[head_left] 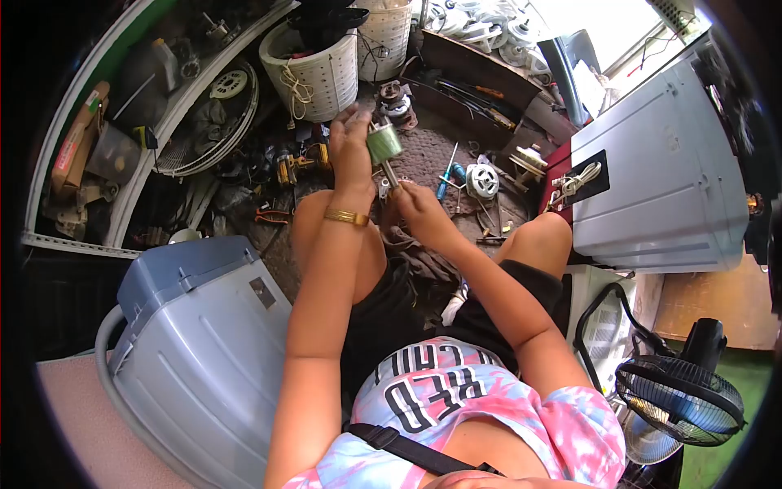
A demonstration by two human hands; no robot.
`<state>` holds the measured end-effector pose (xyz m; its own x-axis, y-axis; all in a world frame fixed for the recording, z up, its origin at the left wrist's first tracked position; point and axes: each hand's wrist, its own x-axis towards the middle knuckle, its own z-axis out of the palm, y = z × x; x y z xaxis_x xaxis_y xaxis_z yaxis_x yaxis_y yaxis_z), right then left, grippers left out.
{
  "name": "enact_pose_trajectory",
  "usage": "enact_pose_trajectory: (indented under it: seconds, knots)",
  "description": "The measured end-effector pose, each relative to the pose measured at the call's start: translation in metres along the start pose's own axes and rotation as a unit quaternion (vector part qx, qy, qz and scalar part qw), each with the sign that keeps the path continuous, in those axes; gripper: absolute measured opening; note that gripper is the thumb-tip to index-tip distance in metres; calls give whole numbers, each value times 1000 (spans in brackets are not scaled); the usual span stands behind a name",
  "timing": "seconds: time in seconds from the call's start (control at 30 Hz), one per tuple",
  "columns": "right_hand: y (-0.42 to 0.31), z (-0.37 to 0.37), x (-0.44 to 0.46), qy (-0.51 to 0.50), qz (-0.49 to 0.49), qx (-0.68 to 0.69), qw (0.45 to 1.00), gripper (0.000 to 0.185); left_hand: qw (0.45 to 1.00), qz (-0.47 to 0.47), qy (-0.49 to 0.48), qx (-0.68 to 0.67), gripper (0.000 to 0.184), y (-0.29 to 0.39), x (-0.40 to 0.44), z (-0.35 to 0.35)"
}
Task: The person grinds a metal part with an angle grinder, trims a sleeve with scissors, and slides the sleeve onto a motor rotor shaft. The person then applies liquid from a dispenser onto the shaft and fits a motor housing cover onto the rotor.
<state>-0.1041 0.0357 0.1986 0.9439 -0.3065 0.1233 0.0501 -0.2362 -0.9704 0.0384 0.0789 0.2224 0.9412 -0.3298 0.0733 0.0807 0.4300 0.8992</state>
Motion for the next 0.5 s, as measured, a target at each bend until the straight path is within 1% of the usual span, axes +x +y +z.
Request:
enact_pose_trajectory:
  seconds: [0.07,0.1,0.13,0.17,0.23,0.27,0.3,0.33,0.37,0.4,0.43,0.47,0.5]
  knots:
    - [-31,2,-13,-31,55,165,984,27,989,-98,-57,-95,40,16,-9,1]
    - [-44,1,-14,-51,82,246,965,27,976,-145,-82,-142,41,29,-13,1]
    - [-46,3,-14,-62,81,321,942,26,912,-191,-201,-303,45,40,-18,-1]
    - [-48,6,-18,-71,83,394,913,26,884,-206,-241,-344,47,54,-26,4]
    - [-52,9,-16,-95,74,527,841,25,919,-188,-202,-280,46,55,-23,4]
    - [-34,3,-6,-40,50,311,948,26,974,-115,-127,-151,47,40,-14,4]
    - [-18,-3,1,-6,-6,-14,1000,27,998,-38,-46,-20,48,18,-7,4]
    - [-22,-3,-3,0,-6,-23,1000,27,998,-28,-37,-39,42,7,-7,1]
    - [-30,-3,-6,6,-8,-33,999,27,985,-78,-83,-133,39,22,-12,7]
    - [-41,-5,-5,-59,17,184,981,27,958,-124,-123,-226,36,38,-18,10]
    - [-57,-3,-10,-117,48,399,908,27,920,-176,-161,-311,33,56,-27,12]
    - [-55,-1,-12,-116,55,415,901,26,905,-173,-211,-328,33,65,-31,13]
    - [-52,0,-13,-116,62,431,893,26,949,-128,-153,-242,35,57,-28,11]
